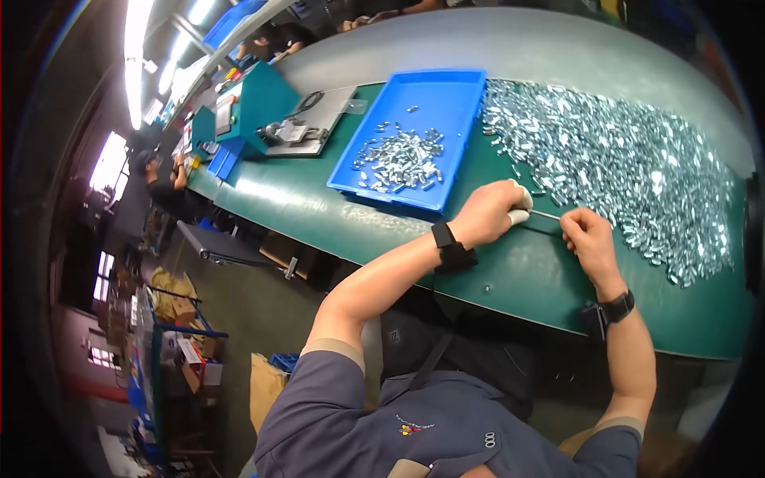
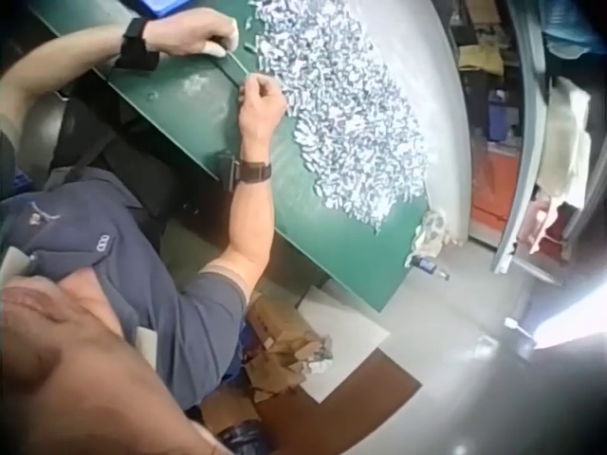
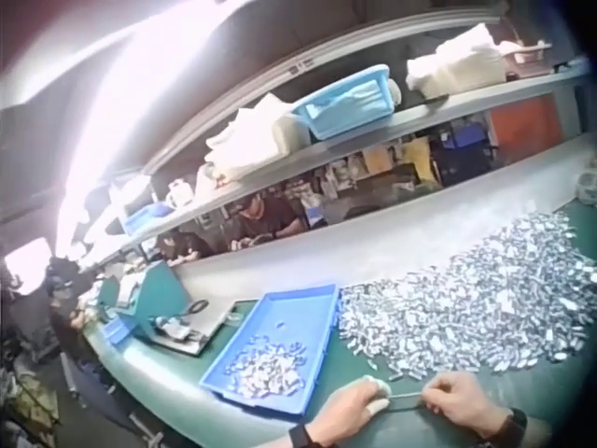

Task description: Assembling small metal components by sliding rings onto a rod at a manual workstation.

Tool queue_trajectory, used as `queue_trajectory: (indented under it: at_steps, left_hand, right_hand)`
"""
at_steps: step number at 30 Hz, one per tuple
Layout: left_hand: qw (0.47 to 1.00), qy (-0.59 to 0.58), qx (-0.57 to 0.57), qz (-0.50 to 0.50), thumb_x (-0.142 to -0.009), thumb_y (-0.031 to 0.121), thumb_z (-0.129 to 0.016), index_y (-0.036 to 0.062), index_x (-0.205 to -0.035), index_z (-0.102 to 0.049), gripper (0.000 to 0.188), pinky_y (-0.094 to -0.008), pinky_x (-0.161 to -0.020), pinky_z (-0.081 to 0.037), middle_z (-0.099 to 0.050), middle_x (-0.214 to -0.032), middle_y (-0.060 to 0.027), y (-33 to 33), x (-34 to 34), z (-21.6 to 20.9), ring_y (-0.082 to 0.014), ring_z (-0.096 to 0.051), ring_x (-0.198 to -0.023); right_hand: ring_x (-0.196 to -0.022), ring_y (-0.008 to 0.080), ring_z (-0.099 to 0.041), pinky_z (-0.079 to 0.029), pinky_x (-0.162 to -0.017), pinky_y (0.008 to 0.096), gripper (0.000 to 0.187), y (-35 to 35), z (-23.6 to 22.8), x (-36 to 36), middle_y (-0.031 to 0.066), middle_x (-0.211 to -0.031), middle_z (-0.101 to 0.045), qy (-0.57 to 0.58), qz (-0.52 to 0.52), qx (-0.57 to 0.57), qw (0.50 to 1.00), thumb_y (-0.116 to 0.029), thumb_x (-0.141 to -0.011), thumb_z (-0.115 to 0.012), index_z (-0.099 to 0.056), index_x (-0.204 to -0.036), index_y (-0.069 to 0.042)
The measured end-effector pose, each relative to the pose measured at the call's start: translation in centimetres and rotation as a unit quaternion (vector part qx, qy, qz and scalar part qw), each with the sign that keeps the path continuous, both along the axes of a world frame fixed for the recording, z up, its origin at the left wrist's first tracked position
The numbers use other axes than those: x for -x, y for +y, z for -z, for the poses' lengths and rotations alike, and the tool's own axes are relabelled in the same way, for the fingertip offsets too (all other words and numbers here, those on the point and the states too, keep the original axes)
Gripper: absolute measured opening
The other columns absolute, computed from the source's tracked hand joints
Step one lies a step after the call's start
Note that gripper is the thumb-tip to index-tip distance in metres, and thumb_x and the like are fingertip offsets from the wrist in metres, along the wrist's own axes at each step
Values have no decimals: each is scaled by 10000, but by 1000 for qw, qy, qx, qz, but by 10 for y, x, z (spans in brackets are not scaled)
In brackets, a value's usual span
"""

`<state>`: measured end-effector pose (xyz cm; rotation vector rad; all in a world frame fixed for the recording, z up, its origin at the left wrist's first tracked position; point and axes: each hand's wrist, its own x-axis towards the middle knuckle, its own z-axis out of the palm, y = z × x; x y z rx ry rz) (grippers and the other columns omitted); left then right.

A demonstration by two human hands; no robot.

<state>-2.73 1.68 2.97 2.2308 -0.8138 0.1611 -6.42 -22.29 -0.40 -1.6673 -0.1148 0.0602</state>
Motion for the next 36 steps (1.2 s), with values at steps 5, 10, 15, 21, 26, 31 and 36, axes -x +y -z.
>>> queue_trajectory:
  at_steps: [5,10,15,21,26,31,36]
  left_hand:
    - [1000,-20,-19,13,-815,104,-721,59,-907,-669,114,-408,-752,-499,-641,-862,-101,4,4,-1,-303,-632,-860]
    - [997,-36,-51,41,-827,119,-712,69,-901,-663,102,-415,-766,-494,-635,-881,-93,1,2,1,-304,-622,-907]
    - [999,-6,-30,40,-829,115,-712,63,-901,-656,105,-412,-766,-492,-633,-878,-93,4,3,0,-298,-624,-896]
    - [999,32,19,36,-801,102,-735,52,-888,-657,127,-416,-779,-491,-643,-885,-103,5,10,-5,-306,-631,-896]
    - [998,21,24,49,-810,106,-731,57,-896,-648,130,-409,-763,-486,-630,-864,-90,0,11,-2,-293,-626,-869]
    - [997,-46,-12,60,-790,103,-736,59,-860,-640,127,-429,-751,-477,-616,-838,-88,-8,10,10,-306,-614,-866]
    - [997,-54,-2,59,-781,102,-733,62,-834,-635,118,-440,-742,-471,-609,-828,-90,-9,13,17,-315,-607,-865]
  right_hand:
    - [-576,50,-514,-410,-526,205,168,1,-6,2,-9,-684,-597,27,-22,26,999,-149,-930,-649,-657,-837,-10]
    - [-574,45,-518,-398,-512,199,158,-1,-7,2,-11,-688,-601,21,-10,37,999,-151,-933,-646,-659,-847,-20]
    - [-571,39,-516,-385,-500,189,154,-4,-11,1,-17,-698,-607,27,31,20,999,-171,-949,-640,-665,-873,-39]
    - [-547,34,-507,-375,-481,180,181,-4,-6,1,-30,-689,-596,11,27,18,999,-227,-961,-643,-654,-880,-66]
    - [-554,37,-512,-378,-488,185,184,-3,-4,1,-24,-691,-603,11,7,24,1000,-216,-961,-648,-660,-872,-56]
    - [-537,44,-508,-381,-482,194,221,-4,0,2,-15,-655,-596,4,-20,54,998,-222,-965,-643,-663,-839,-42]
    - [-513,49,-502,-381,-474,200,265,-2,-3,5,-10,-622,-588,9,-35,87,996,-237,-973,-631,-662,-804,-35]
